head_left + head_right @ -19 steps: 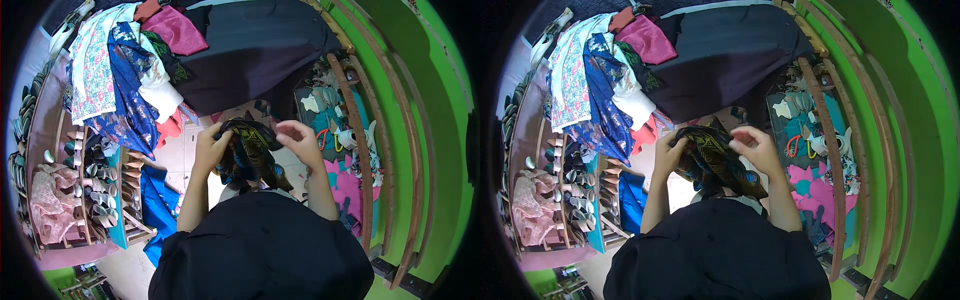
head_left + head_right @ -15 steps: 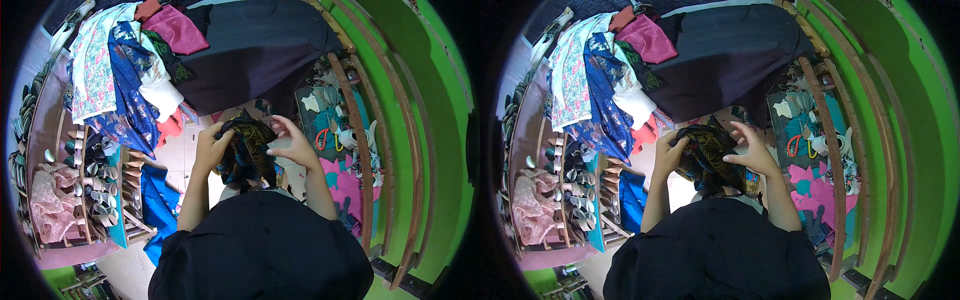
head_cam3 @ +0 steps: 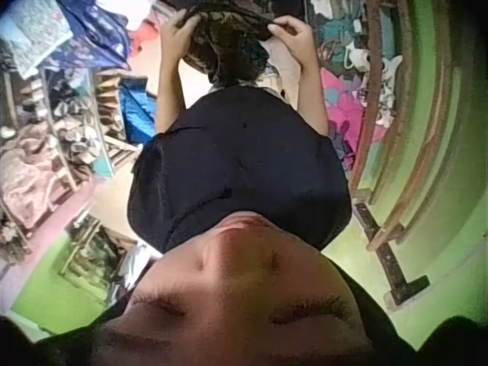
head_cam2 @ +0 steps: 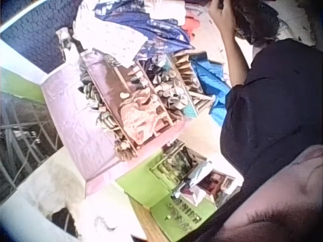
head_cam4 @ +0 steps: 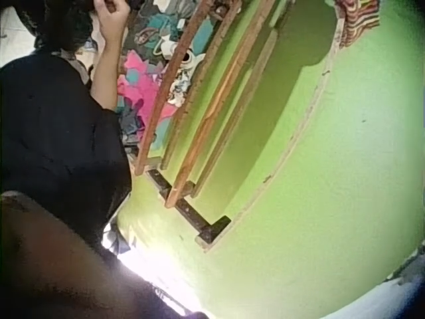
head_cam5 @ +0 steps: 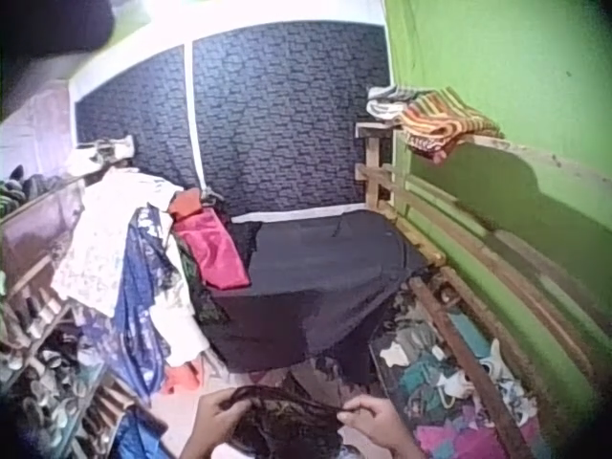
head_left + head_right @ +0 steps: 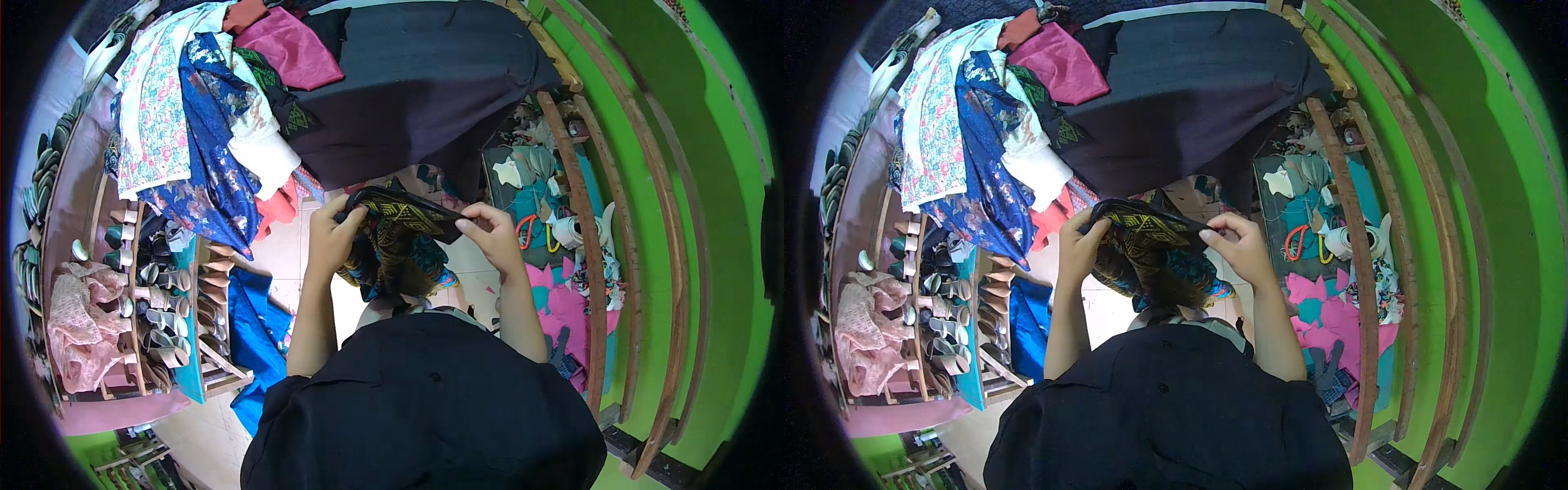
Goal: The recorder picks up and neatly folds multiple pieces of patterned fabric, placing them on a wooden shelf.
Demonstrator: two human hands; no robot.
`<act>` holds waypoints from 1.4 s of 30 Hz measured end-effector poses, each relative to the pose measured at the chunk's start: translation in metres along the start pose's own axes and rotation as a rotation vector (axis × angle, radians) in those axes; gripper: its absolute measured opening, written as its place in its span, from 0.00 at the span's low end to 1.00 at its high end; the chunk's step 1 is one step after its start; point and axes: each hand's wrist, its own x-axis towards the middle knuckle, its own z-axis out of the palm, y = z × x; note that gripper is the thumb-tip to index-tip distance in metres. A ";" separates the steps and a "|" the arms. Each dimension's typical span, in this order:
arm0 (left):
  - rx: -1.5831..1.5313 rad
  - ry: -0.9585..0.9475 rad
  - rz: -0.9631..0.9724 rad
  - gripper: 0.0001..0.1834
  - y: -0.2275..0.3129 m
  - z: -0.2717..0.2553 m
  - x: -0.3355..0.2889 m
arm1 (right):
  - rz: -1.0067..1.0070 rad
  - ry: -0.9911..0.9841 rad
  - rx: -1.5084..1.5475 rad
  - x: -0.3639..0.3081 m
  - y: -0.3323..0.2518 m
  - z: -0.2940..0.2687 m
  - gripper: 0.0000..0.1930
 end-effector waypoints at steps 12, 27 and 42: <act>0.013 0.000 -0.020 0.08 0.004 0.016 0.005 | -0.073 0.301 0.340 -0.011 -0.022 0.004 0.05; -0.800 -0.070 -0.424 0.06 -0.005 -0.002 0.000 | -0.005 0.642 0.652 0.001 -0.024 -0.015 0.07; -0.896 0.060 -0.359 0.14 0.000 0.046 -0.028 | -0.018 0.256 0.352 -0.003 -0.056 0.094 0.07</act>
